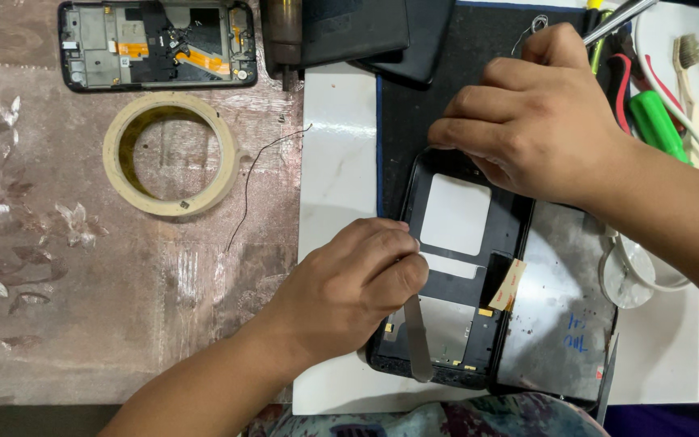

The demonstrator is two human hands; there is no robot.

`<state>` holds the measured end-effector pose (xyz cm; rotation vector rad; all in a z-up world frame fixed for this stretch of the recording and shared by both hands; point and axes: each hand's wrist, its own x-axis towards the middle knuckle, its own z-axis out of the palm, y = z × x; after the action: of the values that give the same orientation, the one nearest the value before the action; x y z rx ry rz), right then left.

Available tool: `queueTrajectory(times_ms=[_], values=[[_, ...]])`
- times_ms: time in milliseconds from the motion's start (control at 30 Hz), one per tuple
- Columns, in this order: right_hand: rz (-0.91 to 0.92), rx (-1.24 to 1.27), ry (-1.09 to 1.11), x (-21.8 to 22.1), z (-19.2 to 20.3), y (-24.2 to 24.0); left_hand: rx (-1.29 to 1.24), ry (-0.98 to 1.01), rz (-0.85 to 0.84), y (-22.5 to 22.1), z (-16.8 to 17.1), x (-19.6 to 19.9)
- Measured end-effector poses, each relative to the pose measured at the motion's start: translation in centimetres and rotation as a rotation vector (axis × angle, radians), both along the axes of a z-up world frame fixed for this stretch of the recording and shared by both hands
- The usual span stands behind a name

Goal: The person uses a metal prying tool to carefully separate the screen assembly from the back housing of a disassembled smartphone. They work along the edges to release the adhesive, then lift the screen to reveal the internal components, including the battery and motherboard.

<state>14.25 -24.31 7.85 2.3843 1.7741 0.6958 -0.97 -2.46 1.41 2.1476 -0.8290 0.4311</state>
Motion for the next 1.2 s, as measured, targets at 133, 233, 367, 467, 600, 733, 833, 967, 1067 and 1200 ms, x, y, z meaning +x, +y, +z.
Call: queueTrajectory(times_ms=[133, 233, 367, 467, 600, 733, 833, 967, 1067, 1200], values=[[-0.012, -0.030, -0.054, -0.1, 0.0, 0.2, -0.023, 0.033, 0.000, -0.2, -0.5, -0.5], [-0.033, -0.008, -0.029, -0.2, -0.3, -0.2, -0.036, 0.060, 0.056, -1.1, -0.9, -1.0], [-0.207, -0.017, 0.146, -1.1, -1.8, -1.8, -0.024, 0.045, 0.127, -1.6, -1.4, -1.4], [-0.359, -0.100, 0.283, -1.7, -1.1, -5.3, -0.015, 0.076, 0.150, -1.5, -1.4, -1.3], [-0.581, -0.341, 0.416, -4.4, -1.0, -10.1, -0.049, 0.128, 0.156, -1.7, -0.5, -1.1], [-0.448, -0.267, 0.580, -9.3, -1.5, -14.4, -0.062, 0.057, 0.190, -1.9, 1.2, -1.7], [-0.257, -0.146, 0.674, -13.3, -2.1, -16.2, -0.093, 0.109, 0.233, -2.5, 1.4, -2.0], [-0.102, -0.008, 0.703, -15.8, -3.0, -18.0, -0.065, 0.073, 0.271, -2.9, 1.0, -2.0], [-0.034, 0.088, 0.712, -16.5, -3.6, -18.4, -0.045, 0.058, 0.291, -3.0, 1.0, -1.5], [0.038, 0.174, 0.553, -18.2, -3.9, -17.0, -0.015, 0.060, 0.300, -3.2, 1.1, -0.5]])
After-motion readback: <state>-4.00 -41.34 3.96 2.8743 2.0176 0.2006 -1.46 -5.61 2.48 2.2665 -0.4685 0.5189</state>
